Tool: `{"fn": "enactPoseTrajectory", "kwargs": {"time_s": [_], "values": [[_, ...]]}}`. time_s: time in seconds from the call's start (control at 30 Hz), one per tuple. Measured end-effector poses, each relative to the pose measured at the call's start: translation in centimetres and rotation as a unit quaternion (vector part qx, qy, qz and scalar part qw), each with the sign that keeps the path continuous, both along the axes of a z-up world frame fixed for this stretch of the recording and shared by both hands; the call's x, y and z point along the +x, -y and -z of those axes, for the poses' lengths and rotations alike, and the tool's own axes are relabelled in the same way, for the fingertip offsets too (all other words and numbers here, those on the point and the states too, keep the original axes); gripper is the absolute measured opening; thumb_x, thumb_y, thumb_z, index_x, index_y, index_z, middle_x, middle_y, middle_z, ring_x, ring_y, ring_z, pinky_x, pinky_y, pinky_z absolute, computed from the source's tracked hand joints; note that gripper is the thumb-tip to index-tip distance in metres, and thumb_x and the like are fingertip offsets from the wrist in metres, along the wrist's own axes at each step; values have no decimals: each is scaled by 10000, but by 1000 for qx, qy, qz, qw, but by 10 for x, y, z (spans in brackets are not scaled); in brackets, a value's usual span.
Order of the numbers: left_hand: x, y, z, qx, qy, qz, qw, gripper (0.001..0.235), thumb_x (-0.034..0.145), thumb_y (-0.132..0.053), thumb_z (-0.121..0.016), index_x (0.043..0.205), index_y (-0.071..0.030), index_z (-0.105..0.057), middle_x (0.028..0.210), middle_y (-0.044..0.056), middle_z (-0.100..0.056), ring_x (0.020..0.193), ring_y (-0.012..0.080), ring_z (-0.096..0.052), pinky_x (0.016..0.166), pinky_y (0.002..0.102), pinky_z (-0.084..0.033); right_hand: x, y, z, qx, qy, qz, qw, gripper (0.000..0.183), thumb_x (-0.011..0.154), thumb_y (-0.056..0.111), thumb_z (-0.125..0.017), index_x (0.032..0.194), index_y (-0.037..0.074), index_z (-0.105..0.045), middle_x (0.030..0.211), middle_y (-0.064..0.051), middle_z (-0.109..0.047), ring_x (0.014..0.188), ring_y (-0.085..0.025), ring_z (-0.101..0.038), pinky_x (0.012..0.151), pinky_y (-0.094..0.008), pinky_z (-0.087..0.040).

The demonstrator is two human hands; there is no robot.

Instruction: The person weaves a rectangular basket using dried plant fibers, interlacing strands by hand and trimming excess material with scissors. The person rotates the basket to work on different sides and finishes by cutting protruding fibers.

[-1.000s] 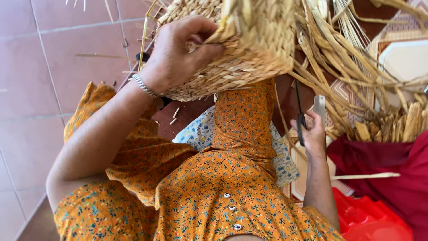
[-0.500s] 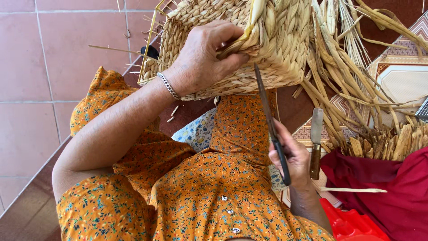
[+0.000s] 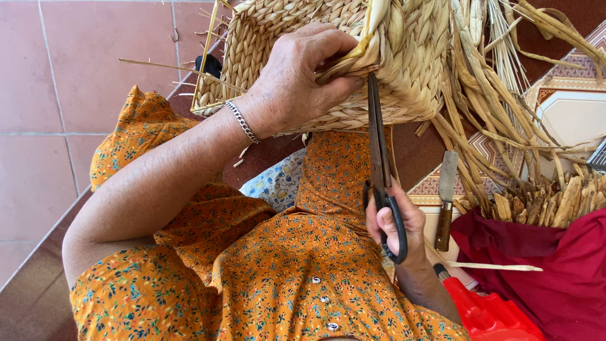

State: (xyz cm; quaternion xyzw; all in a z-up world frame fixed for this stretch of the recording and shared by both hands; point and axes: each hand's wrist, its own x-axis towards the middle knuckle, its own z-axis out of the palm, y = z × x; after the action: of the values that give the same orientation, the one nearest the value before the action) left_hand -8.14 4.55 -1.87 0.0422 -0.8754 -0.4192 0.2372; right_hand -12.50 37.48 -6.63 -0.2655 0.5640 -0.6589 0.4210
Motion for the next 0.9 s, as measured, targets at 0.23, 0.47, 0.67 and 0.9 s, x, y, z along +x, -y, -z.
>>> {"fn": "enactPoseTrajectory", "kwargs": {"time_s": [0.23, 0.47, 0.67, 0.9], "values": [[1, 2, -8, -27, 9, 23, 999, 396, 902, -126, -855, 1239, -21, -674, 1027, 156, -650, 975, 372, -662, 842, 438, -546, 5, 6, -7, -1, 143, -41, 989, 547, 1037, 547, -558, 1151, 14, -517, 681, -34, -514, 459, -83, -481, 390, -225, -379], [3, 3, -9, -37, -15, 36, 999, 462, 915, -102, -834, 1314, -15, -616, 1070, 167, -645, 1017, 396, -646, 870, 451, -536, 11, -1, 6, -60, 301, -80, 948, 565, 1090, 593, -510, 989, 38, -538, 654, -13, -509, 460, -87, -478, 448, -219, -360], [-2, 3, -5, -46, -12, 25, 999, 409, 918, -115, -839, 1261, -21, -637, 1049, 162, -657, 1017, 401, -650, 860, 467, -530, 2, 9, 7, -84, 333, -119, 932, 647, 1136, 632, -469, 850, 58, -556, 630, 4, -505, 460, -90, -476, 497, -215, -344], [-10, 0, 10, -69, -60, -9, 996, 388, 907, -109, -802, 1259, -42, -652, 1133, 150, -676, 1080, 397, -650, 922, 474, -520, -4, 30, -10, -54, 182, -44, 981, 611, 1098, 535, -387, 1552, 132, -317, 664, 11, -446, 402, -73, -396, 391, -213, -346]]}}
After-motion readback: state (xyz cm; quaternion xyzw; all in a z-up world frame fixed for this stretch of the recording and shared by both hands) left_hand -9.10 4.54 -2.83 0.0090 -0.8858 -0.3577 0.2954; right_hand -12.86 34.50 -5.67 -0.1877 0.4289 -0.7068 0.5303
